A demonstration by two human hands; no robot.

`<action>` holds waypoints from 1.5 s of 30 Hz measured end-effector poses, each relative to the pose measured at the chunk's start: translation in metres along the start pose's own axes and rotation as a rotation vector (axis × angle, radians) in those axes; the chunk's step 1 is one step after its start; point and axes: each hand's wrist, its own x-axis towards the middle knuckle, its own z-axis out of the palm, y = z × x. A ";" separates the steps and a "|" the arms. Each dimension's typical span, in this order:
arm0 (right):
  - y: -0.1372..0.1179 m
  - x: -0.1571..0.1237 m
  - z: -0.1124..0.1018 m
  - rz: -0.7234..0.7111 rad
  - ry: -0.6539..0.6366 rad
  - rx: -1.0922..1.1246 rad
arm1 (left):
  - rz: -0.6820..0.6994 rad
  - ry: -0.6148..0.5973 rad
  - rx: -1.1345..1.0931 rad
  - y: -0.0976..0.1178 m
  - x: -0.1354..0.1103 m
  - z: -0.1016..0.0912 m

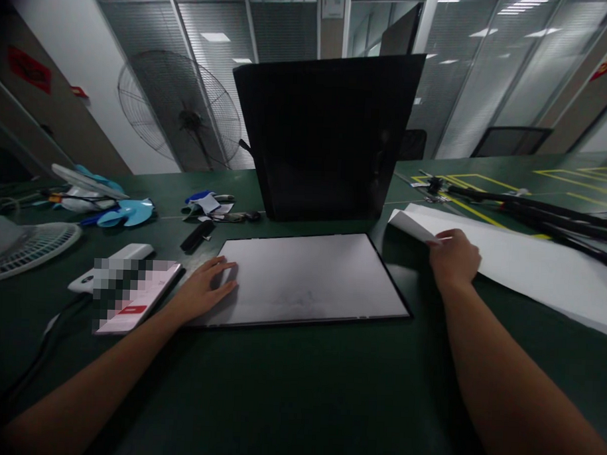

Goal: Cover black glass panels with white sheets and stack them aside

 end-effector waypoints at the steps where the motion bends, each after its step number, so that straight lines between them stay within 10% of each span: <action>1: 0.000 -0.001 0.001 -0.034 -0.031 0.000 | 0.002 -0.002 0.002 0.000 0.000 0.000; 14: -0.001 0.001 0.018 -0.246 -0.323 -0.219 | 0.025 0.023 0.009 -0.004 0.002 0.005; 32: -0.046 -0.034 -0.030 -0.332 -0.174 -0.311 | 0.003 0.004 -0.002 0.007 -0.003 -0.006; 45: -0.157 -0.204 -0.067 -1.241 -0.545 -0.085 | 0.006 0.043 -0.103 0.007 -0.002 -0.007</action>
